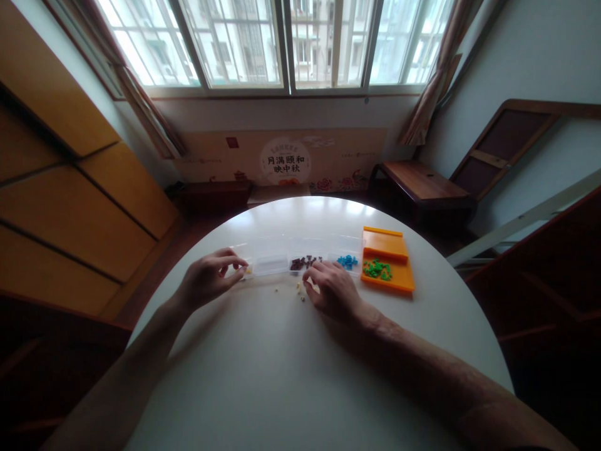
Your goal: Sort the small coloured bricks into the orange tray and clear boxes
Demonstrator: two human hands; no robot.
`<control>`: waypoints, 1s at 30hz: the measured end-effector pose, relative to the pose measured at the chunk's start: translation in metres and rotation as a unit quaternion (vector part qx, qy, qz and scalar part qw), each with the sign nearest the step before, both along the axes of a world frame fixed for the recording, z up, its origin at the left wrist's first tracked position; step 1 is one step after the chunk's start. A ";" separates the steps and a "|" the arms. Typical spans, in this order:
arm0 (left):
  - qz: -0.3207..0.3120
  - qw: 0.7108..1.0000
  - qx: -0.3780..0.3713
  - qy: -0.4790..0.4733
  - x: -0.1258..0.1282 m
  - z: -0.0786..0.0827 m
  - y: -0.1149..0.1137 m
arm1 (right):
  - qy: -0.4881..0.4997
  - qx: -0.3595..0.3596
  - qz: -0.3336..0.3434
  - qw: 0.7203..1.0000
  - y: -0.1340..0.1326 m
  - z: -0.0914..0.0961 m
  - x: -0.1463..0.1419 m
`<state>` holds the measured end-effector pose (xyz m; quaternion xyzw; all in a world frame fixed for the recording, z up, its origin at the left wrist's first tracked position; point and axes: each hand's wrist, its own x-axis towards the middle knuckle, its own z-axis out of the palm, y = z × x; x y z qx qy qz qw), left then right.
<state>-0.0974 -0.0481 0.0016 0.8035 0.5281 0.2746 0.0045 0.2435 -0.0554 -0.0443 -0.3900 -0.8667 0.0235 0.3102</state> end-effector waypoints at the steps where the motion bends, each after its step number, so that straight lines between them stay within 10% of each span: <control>1: -0.021 1.000 0.003 0.000 0.003 0.000 -0.001 | -0.001 0.000 0.000 1.000 0.000 0.003 -0.001; 8: -0.143 0.989 0.006 0.031 0.033 -0.014 -0.009 | -0.046 -0.008 0.035 0.998 -0.006 0.024 0.013; 17: -0.193 0.981 -0.012 0.017 0.059 -0.026 -0.008 | 0.015 -0.002 0.036 0.999 -0.011 -0.004 0.060; 30: -0.094 0.993 0.064 0.012 0.072 -0.027 0.001 | 0.042 -0.036 0.050 0.997 -0.014 -0.003 0.063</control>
